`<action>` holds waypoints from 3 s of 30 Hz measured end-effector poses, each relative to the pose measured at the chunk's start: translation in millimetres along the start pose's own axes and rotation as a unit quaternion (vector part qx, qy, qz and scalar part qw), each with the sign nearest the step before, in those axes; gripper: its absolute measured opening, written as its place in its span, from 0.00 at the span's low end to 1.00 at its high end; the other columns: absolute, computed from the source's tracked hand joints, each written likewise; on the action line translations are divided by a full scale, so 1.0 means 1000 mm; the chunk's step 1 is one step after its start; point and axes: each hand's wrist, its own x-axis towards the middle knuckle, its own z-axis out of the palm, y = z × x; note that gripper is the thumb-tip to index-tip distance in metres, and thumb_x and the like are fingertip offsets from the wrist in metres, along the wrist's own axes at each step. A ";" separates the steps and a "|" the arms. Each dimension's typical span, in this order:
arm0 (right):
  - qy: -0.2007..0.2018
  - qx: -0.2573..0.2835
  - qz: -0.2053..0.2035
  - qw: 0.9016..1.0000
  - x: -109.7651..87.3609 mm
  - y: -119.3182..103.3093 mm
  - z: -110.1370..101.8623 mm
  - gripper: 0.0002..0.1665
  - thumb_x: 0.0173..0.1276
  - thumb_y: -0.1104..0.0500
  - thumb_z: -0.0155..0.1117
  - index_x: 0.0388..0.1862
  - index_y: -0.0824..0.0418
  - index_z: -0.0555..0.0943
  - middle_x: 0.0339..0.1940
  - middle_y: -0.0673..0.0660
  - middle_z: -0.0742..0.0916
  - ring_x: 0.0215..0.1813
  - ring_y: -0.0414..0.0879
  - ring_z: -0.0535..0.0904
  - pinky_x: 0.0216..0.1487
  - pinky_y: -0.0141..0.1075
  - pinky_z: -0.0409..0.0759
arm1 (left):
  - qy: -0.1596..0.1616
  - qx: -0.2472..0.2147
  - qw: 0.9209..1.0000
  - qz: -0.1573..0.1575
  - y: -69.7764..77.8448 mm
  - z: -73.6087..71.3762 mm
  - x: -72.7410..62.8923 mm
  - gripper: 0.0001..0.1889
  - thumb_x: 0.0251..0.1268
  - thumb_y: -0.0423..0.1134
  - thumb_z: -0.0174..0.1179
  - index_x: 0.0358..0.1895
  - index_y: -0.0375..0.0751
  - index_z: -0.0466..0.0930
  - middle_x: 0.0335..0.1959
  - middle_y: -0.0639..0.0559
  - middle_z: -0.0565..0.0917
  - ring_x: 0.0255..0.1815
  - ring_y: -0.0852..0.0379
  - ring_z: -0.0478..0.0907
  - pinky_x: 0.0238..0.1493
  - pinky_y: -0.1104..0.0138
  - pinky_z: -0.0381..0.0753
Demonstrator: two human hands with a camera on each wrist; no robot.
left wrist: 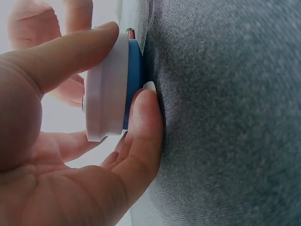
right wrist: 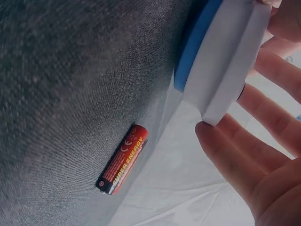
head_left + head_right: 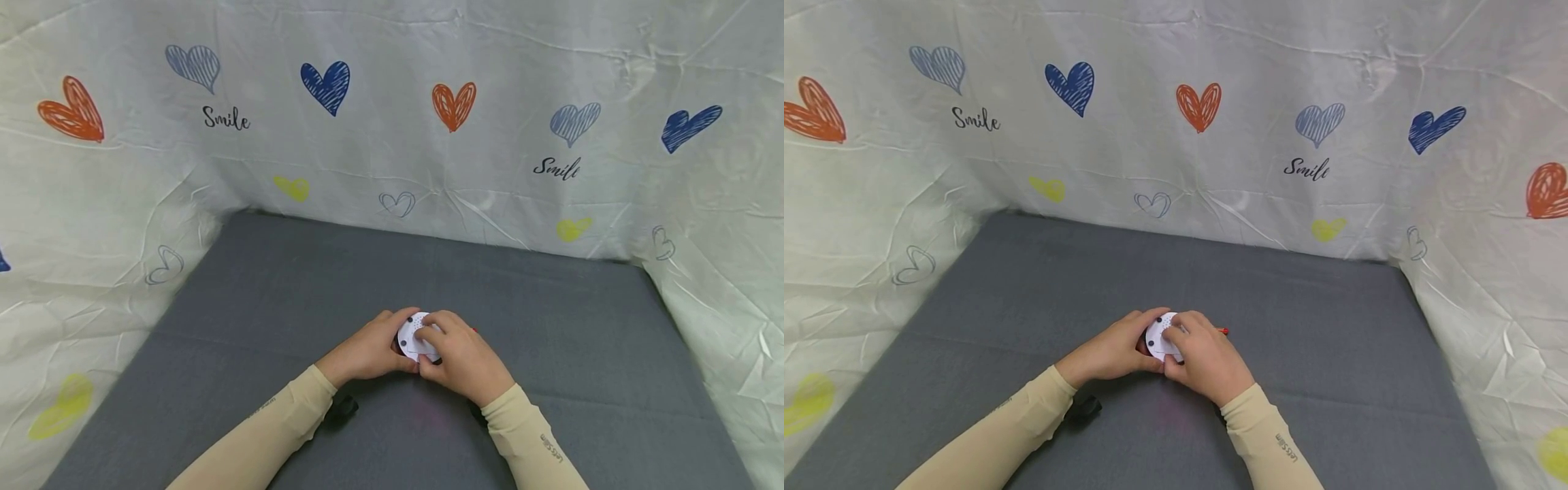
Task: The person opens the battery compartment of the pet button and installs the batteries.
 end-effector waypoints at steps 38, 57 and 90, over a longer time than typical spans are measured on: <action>-0.029 0.056 0.037 0.997 0.000 0.004 -0.010 0.12 0.68 0.55 0.82 0.41 0.52 0.85 0.60 0.54 0.89 0.64 0.49 0.84 0.63 0.44 0.85 | -0.007 -0.011 1.000 -0.014 0.002 -0.002 0.000 0.52 0.59 0.50 0.83 0.85 0.52 0.63 0.61 0.44 0.77 0.39 0.56 0.78 0.43 0.61 0.78; 0.006 0.030 -0.011 0.999 0.003 -0.003 -0.010 0.13 0.64 0.62 0.83 0.33 0.49 0.84 0.40 0.44 0.88 0.47 0.39 0.83 0.48 0.37 0.84 | -0.003 -0.010 1.000 0.003 -0.001 -0.002 -0.001 0.53 0.60 0.51 0.82 0.86 0.49 0.62 0.59 0.43 0.78 0.40 0.57 0.77 0.43 0.62 0.79; -0.080 -0.023 0.250 0.965 -0.072 0.052 -0.050 0.10 0.64 0.68 0.80 0.37 0.57 0.88 0.42 0.55 0.92 0.41 0.47 0.87 0.43 0.45 0.86 | 0.001 -0.004 1.000 -0.028 -0.001 0.004 0.006 0.54 0.56 0.51 0.84 0.86 0.55 0.63 0.58 0.46 0.77 0.39 0.59 0.78 0.43 0.65 0.78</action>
